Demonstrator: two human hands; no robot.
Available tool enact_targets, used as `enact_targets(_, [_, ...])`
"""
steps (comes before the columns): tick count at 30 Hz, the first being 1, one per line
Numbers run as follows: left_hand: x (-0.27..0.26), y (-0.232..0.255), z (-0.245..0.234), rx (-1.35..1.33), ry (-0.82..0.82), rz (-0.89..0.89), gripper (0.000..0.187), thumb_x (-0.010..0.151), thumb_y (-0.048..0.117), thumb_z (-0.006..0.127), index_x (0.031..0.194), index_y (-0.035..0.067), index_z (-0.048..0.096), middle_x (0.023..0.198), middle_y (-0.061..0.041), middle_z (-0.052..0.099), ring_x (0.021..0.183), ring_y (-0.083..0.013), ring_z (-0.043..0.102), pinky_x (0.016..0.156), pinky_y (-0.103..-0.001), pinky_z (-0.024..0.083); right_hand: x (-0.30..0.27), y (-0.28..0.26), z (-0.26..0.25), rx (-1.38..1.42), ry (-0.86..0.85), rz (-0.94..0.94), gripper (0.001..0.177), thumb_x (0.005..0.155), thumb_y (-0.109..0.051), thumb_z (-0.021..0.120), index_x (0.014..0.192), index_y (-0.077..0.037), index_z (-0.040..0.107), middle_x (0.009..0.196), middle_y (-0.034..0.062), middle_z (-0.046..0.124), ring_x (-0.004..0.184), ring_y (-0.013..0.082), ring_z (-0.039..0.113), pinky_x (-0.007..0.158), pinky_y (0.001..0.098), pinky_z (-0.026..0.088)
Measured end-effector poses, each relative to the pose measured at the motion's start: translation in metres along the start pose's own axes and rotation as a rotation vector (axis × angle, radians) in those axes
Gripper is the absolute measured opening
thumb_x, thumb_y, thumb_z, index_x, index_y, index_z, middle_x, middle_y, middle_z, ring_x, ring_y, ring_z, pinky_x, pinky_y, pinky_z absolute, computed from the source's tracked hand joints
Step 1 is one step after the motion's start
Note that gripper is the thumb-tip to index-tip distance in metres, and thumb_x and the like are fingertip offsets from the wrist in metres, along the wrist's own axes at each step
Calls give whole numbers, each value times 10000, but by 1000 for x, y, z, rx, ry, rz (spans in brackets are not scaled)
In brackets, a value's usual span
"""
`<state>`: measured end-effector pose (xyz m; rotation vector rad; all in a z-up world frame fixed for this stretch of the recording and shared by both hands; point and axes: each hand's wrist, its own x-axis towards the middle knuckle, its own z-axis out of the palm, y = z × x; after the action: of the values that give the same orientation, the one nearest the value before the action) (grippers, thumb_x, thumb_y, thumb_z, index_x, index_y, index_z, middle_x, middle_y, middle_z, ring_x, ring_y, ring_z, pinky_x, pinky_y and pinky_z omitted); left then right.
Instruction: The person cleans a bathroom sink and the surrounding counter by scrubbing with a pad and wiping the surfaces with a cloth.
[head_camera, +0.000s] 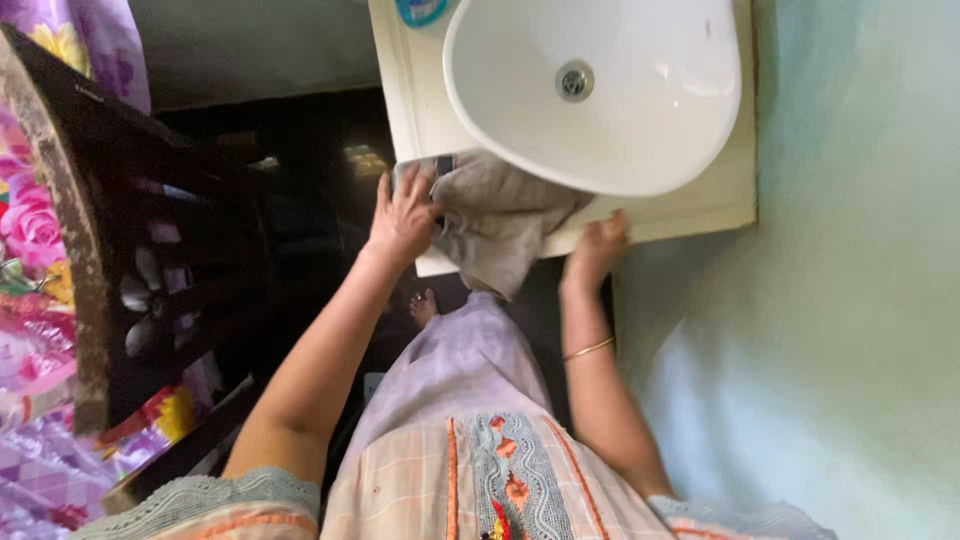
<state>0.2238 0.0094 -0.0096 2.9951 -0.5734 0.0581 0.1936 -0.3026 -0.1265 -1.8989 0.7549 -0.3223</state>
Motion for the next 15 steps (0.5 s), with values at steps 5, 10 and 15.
enact_targets(5, [41, -8, 33, -280, -117, -443, 237, 1056, 235, 651, 1280, 170, 694, 1390, -110, 590, 1225, -286, 593, 1109, -562, 412, -44, -10, 119, -601, -187, -118, 963, 949, -637, 517, 1612, -33, 166, 1676, 315, 32, 1499, 555, -71, 1187, 638, -43])
enact_targets(10, [116, -75, 39, -784, 408, -623, 719, 894, 221, 853, 1477, 111, 446, 1431, -150, 540, 1330, -350, 534, 1084, -486, 472, -46, -54, 120, -1060, -296, -401, 906, 1000, -686, 384, 1578, 3, 279, 1615, 360, 200, 1497, 565, 106, 1190, 670, 20])
enact_targets(15, [203, -107, 54, -976, 467, -562, 1030, 786, 166, 937, 1553, 57, 258, 1555, -244, 355, 1450, -396, 349, 1135, -490, 357, -54, -49, 82, -973, -332, -676, 821, 995, -571, 467, 1577, 0, 363, 1591, 291, 342, 1508, 474, 263, 1241, 638, 81])
